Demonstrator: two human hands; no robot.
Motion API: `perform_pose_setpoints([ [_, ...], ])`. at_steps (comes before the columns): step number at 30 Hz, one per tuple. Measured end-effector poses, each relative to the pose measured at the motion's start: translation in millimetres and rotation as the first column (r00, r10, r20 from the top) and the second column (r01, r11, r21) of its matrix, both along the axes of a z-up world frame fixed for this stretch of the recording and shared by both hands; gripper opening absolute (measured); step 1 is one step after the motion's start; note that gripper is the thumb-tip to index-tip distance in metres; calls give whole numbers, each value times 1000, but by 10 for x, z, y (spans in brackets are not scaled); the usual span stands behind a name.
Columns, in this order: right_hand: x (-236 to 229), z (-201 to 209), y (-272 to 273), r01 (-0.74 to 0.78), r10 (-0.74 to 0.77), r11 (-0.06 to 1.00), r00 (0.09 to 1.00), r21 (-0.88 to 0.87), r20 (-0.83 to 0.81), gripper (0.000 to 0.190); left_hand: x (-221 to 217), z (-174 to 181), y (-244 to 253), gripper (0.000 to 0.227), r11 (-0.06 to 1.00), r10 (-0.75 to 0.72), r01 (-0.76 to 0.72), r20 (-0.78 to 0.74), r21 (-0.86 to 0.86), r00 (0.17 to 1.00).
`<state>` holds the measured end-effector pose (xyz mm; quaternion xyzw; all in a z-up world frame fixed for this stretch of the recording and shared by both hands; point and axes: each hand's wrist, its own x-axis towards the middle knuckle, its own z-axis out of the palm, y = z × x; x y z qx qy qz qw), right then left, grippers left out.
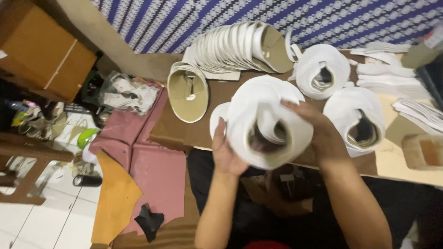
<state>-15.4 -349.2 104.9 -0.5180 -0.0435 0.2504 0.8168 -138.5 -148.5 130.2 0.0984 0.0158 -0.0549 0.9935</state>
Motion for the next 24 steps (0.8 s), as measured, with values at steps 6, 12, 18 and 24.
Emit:
perform_pose_setpoints([
  [6, -524, -200, -505, 154, -188, 960, 973, -232, -136, 61, -186, -364, -19, 52, 882, -107, 168, -161, 440, 981],
  [12, -976, 283, -740, 267, -260, 952, 963, -152, 66, 50, 74, 172, -308, 49, 705, -168, 234, -163, 670, 972],
  [18, -733, 629, -1190, 305, -258, 902, 948, -307, 184, 48, 736, -143, -521, 50, 334, -295, 265, -167, 904, 941],
  [24, 113, 247, -1410, 401, -401, 779, 910, -483, 110, 56, 1961, -476, -931, 53, -162, -238, 154, -190, 975, 952],
])
